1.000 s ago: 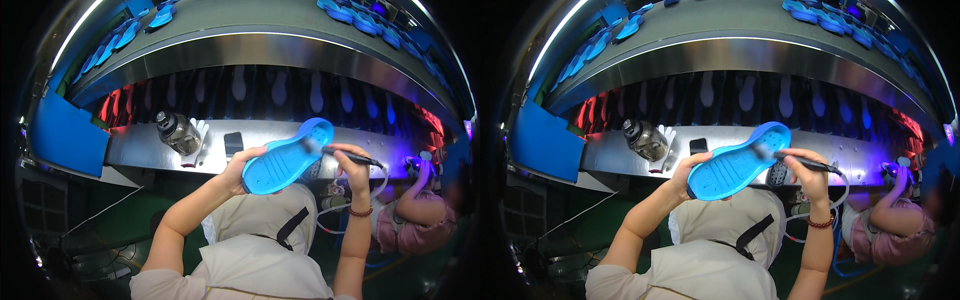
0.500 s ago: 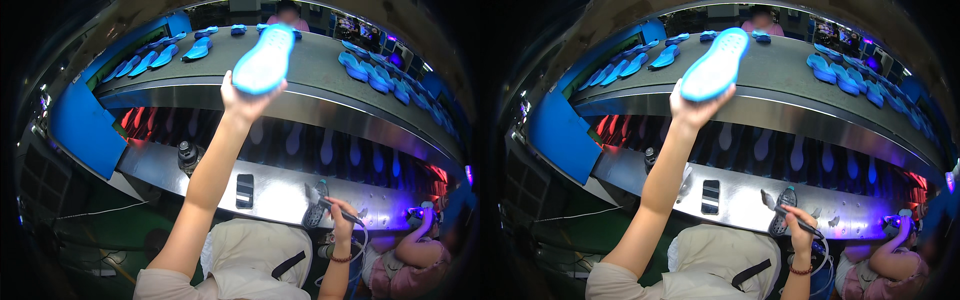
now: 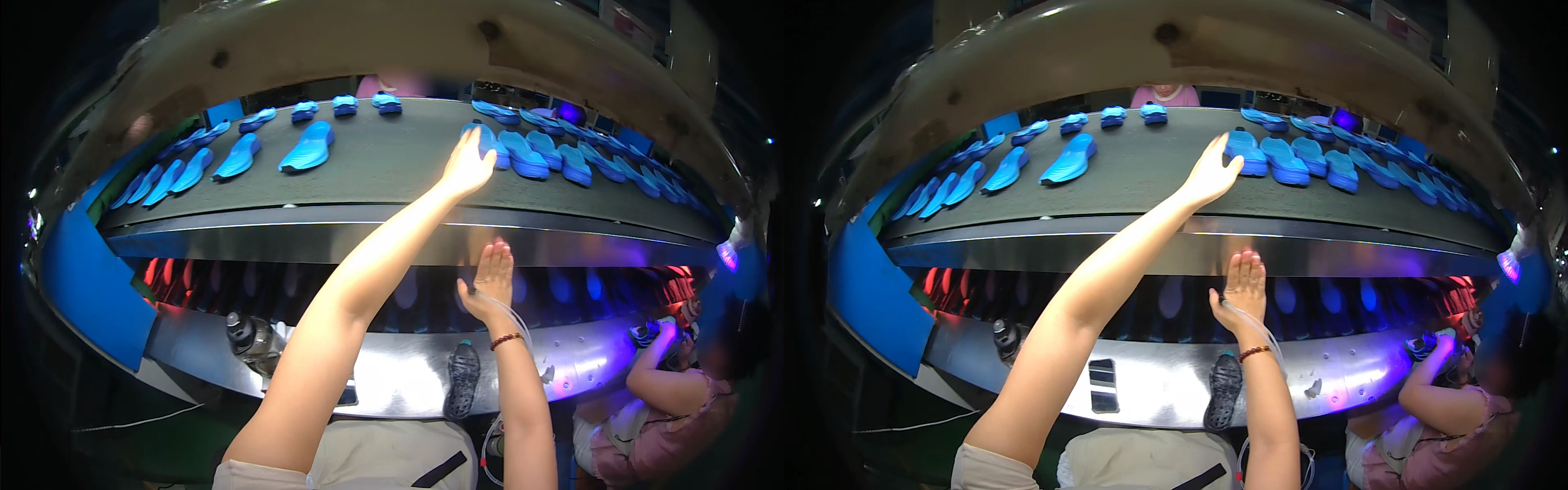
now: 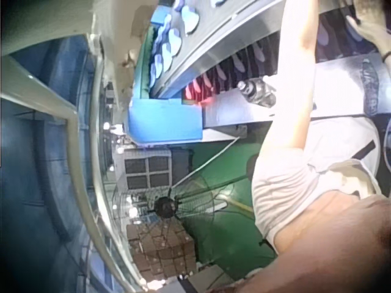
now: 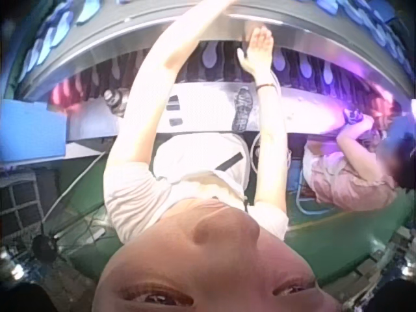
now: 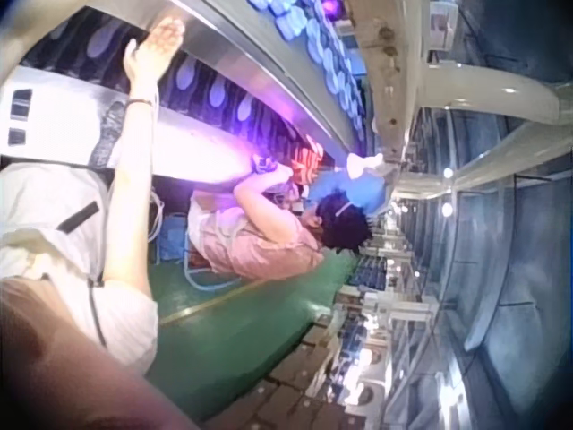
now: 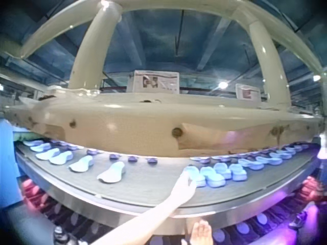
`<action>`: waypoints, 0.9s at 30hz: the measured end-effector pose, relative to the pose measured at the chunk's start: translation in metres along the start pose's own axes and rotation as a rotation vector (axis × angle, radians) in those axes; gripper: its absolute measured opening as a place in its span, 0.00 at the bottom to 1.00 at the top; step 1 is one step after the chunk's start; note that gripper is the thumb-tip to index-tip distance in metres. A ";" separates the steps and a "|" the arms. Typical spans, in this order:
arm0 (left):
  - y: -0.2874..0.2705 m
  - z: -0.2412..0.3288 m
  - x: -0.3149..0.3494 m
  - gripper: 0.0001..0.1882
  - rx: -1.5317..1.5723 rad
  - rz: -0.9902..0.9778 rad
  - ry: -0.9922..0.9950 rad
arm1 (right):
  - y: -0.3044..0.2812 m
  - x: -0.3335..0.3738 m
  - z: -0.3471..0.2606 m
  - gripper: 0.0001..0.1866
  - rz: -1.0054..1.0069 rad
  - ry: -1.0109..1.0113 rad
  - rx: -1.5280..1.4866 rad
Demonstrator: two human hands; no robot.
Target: The person retrieves shoe soles from a conveyor belt and brushes them using an applicator brush tool.
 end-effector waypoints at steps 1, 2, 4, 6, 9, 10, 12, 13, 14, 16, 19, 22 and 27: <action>0.008 0.006 -0.005 0.33 -0.141 -0.050 0.156 | 0.004 0.001 0.000 0.51 0.013 -0.003 0.006; 0.016 0.011 -0.007 0.35 -0.283 -0.097 0.311 | 0.007 0.004 0.000 0.51 0.024 -0.009 0.011; 0.032 0.001 -0.014 0.35 -0.509 -0.200 0.327 | 0.006 0.003 0.000 0.52 0.079 -0.029 -0.016; 0.038 -0.022 -0.019 0.34 -0.462 -0.392 -0.013 | 0.008 0.007 0.002 0.52 0.101 -0.006 0.002; 0.023 -0.013 -0.018 0.17 -0.856 -0.298 0.221 | 0.013 0.005 0.005 0.51 0.103 -0.018 0.006; 0.012 -0.003 -0.011 0.15 -0.973 -0.320 0.308 | 0.012 0.004 0.003 0.51 0.080 -0.016 0.005; -0.020 0.021 0.012 0.13 -0.887 -0.312 0.403 | 0.008 -0.001 0.001 0.49 0.020 0.012 -0.028; -0.038 0.032 0.026 0.13 -0.768 -0.310 0.381 | 0.000 -0.002 0.003 0.50 -0.073 0.032 -0.069; -0.056 0.043 0.041 0.13 -0.676 -0.300 0.363 | -0.012 -0.003 0.004 0.51 -0.166 0.054 -0.107; -0.103 0.048 0.083 0.09 -0.362 0.014 0.551 | -0.050 -0.002 -0.002 0.46 -0.156 0.074 -0.124; -0.162 0.027 0.164 0.13 0.232 0.528 0.213 | -0.089 0.013 -0.011 0.26 -0.075 0.167 -0.446; -0.172 0.024 0.217 0.28 1.216 0.042 -0.484 | -0.100 0.055 -0.017 0.17 -0.046 0.357 -0.957; -0.158 -0.022 0.351 0.49 1.604 -0.357 -0.651 | -0.123 0.122 -0.034 0.13 -0.226 0.782 -1.585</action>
Point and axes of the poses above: each hand's wrist, its own x-axis away from the middle knuckle, its own y-axis out of the palm, z = x × y, the point moved 3 cm from there along -x, towards the middle knuckle, and after that the axes turned 8 degrees about x, right-handed, at the moved point
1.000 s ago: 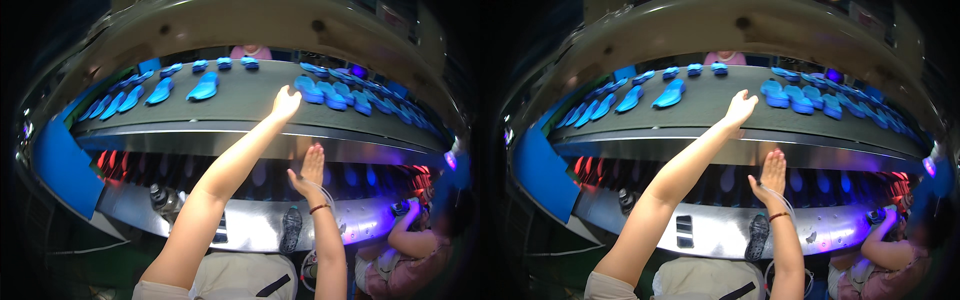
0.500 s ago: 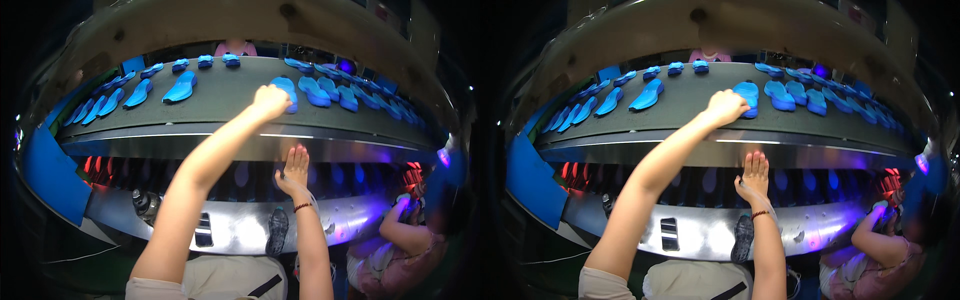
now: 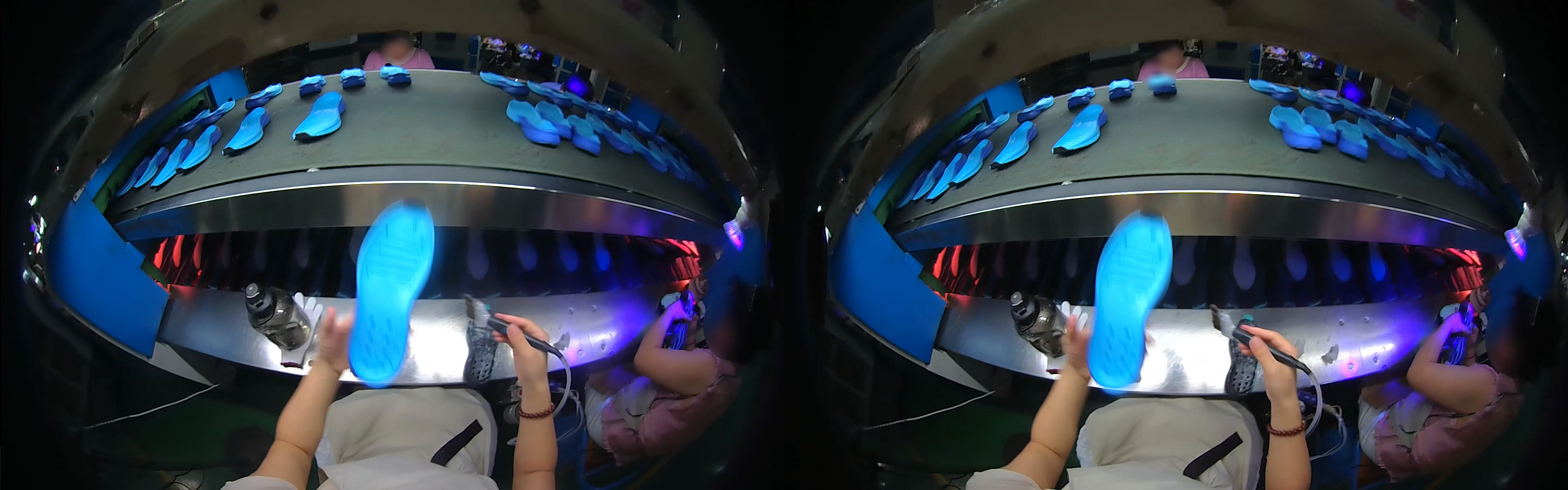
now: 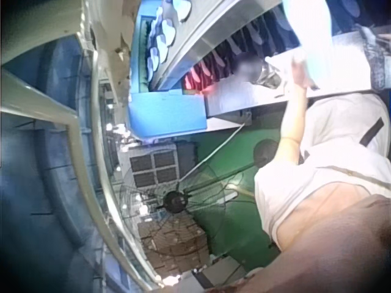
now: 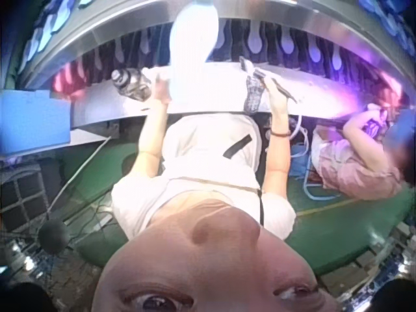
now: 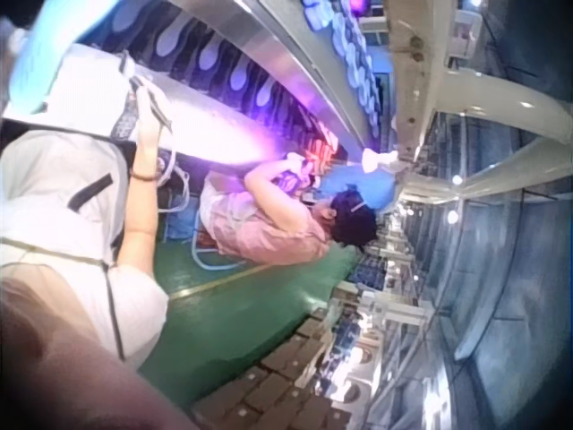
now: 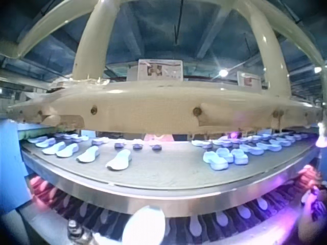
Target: The person retrieves shoe soles from a conveyor belt and brushes them using an applicator brush tool.
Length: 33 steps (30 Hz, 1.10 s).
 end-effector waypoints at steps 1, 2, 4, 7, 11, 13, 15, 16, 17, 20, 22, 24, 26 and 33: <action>-0.005 -0.030 0.008 0.52 0.144 0.069 -0.130 | 0.005 0.009 0.001 0.11 0.038 0.014 -0.049; -0.021 -0.055 0.015 0.49 0.295 0.053 -0.229 | 0.003 0.016 0.007 0.13 0.047 0.046 -0.171; -0.051 -0.094 0.018 0.45 0.264 0.194 -0.267 | 0.014 0.030 0.004 0.12 -0.046 0.103 -0.311; -0.022 -0.109 0.006 0.53 0.288 0.231 -0.203 | 0.033 0.037 0.023 0.12 -0.095 0.187 -0.215; -0.004 -0.109 0.000 0.51 0.389 0.299 -0.131 | 0.044 0.021 0.045 0.10 -0.076 0.348 -0.225; -0.009 -0.113 0.004 0.52 0.373 0.254 -0.147 | 0.050 0.010 0.037 0.10 -0.025 0.247 -0.110; -0.020 -0.119 0.003 0.49 0.357 0.172 -0.114 | 0.059 0.002 0.028 0.09 -0.031 0.184 0.124; -0.029 -0.122 0.003 0.47 0.349 0.142 -0.041 | 0.071 0.003 0.022 0.09 -0.072 0.149 0.207; -0.035 -0.124 0.002 0.45 0.338 0.111 0.033 | 0.083 0.005 0.017 0.09 -0.114 0.111 0.290; -0.017 -0.113 0.000 0.40 0.151 0.645 0.152 | 0.104 0.024 -0.004 0.09 -0.231 -0.462 0.615; -0.029 -0.096 0.004 0.42 0.145 0.630 0.141 | 0.104 0.042 -0.009 0.07 -0.369 -0.400 0.660; -0.031 -0.080 0.012 0.46 0.103 0.578 0.096 | 0.091 0.059 -0.016 0.06 -0.540 -0.360 0.672; -0.024 -0.076 0.018 0.48 0.085 0.576 0.074 | 0.079 0.061 -0.031 0.08 -0.714 -0.218 0.532; 0.027 -0.091 0.007 0.48 0.203 0.336 -0.117 | 0.079 0.024 -0.050 0.10 -0.480 0.045 0.293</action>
Point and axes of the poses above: each hand's wrist, its own x-axis away from the middle knuckle, its own y-axis out of the palm, z = x × y, the point moved 3 cm from there along -x, towards the middle knuckle, and after that the axes turned 8 degrees about x, right-handed, at the moved point
